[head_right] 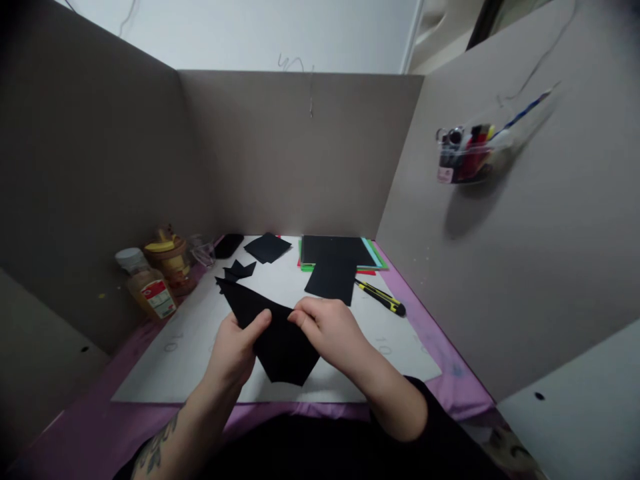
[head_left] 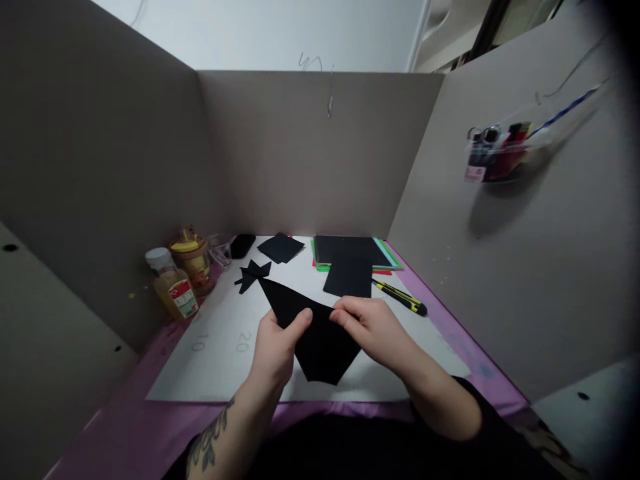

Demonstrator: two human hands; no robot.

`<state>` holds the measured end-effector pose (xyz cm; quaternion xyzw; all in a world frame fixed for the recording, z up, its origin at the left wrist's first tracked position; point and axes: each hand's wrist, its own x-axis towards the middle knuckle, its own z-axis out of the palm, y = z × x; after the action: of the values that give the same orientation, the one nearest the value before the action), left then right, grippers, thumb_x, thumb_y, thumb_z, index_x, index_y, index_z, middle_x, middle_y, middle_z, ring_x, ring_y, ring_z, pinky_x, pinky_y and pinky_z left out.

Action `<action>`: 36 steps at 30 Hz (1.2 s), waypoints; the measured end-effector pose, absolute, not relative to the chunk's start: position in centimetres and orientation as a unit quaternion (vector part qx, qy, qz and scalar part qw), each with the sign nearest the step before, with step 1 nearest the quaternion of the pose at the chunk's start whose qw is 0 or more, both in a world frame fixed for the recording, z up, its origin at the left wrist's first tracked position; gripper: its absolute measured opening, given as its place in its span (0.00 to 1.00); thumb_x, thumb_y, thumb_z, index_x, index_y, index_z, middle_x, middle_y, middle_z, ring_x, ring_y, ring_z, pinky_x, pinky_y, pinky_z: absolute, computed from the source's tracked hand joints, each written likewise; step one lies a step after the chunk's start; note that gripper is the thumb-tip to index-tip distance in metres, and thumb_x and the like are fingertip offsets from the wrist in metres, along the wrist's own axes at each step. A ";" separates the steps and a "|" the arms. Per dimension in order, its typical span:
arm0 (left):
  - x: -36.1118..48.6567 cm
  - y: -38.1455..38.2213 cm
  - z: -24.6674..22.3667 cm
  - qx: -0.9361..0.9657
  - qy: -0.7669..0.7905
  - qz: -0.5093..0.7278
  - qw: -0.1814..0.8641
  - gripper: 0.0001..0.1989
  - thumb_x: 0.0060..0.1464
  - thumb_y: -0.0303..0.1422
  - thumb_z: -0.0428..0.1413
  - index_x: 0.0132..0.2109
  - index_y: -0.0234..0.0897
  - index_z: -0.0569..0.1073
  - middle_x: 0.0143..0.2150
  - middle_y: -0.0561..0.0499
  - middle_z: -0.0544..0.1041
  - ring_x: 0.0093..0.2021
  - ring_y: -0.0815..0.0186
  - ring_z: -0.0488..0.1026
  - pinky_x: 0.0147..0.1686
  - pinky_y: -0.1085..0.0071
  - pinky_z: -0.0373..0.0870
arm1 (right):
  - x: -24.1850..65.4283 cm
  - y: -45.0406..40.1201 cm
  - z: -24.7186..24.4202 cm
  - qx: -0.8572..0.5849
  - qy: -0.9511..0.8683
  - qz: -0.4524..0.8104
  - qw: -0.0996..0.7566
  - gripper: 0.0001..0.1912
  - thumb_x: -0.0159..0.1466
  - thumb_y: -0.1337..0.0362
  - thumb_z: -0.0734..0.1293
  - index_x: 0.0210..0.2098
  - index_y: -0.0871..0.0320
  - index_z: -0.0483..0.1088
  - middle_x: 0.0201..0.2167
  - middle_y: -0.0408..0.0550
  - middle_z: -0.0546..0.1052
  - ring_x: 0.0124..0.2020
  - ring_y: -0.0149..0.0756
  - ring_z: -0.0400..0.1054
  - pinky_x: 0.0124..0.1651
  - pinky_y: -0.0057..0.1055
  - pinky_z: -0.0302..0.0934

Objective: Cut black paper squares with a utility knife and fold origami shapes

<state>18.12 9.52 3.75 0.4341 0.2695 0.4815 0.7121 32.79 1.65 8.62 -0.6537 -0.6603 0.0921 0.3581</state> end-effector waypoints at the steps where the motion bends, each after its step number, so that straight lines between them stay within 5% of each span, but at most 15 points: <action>1: 18.1 9.7 3.8 0.427 0.267 0.498 0.706 0.17 0.42 0.35 0.65 0.40 0.32 0.76 0.38 0.46 0.80 0.37 0.61 0.76 0.41 0.66 0.70 | 32.8 1.6 8.6 -0.656 -0.659 0.092 0.356 0.13 0.63 0.62 0.60 0.26 0.57 0.70 0.21 0.41 0.72 0.23 0.28 0.63 0.27 0.26 0.51; 16: 16.6 11.2 5.5 0.364 0.224 0.578 0.696 0.15 0.48 0.40 0.61 0.38 0.34 0.74 0.35 0.46 0.79 0.37 0.62 0.77 0.43 0.64 0.71 | 32.9 0.7 7.8 -0.663 -0.661 0.045 0.348 0.11 0.63 0.60 0.60 0.28 0.54 0.71 0.23 0.40 0.74 0.25 0.30 0.67 0.29 0.27 0.56; 36: 15.9 11.2 6.1 0.323 0.136 0.575 0.739 0.09 0.45 0.35 0.63 0.35 0.35 0.77 0.32 0.49 0.79 0.37 0.63 0.77 0.41 0.68 0.71 | 33.1 0.5 7.9 -0.666 -0.661 0.024 0.345 0.12 0.64 0.60 0.60 0.28 0.54 0.71 0.23 0.41 0.75 0.24 0.30 0.67 0.28 0.26 0.56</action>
<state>15.88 11.18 6.09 0.3229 0.1361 0.5751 0.7392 33.14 0.55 7.91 -0.6655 -0.6614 0.0245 0.3450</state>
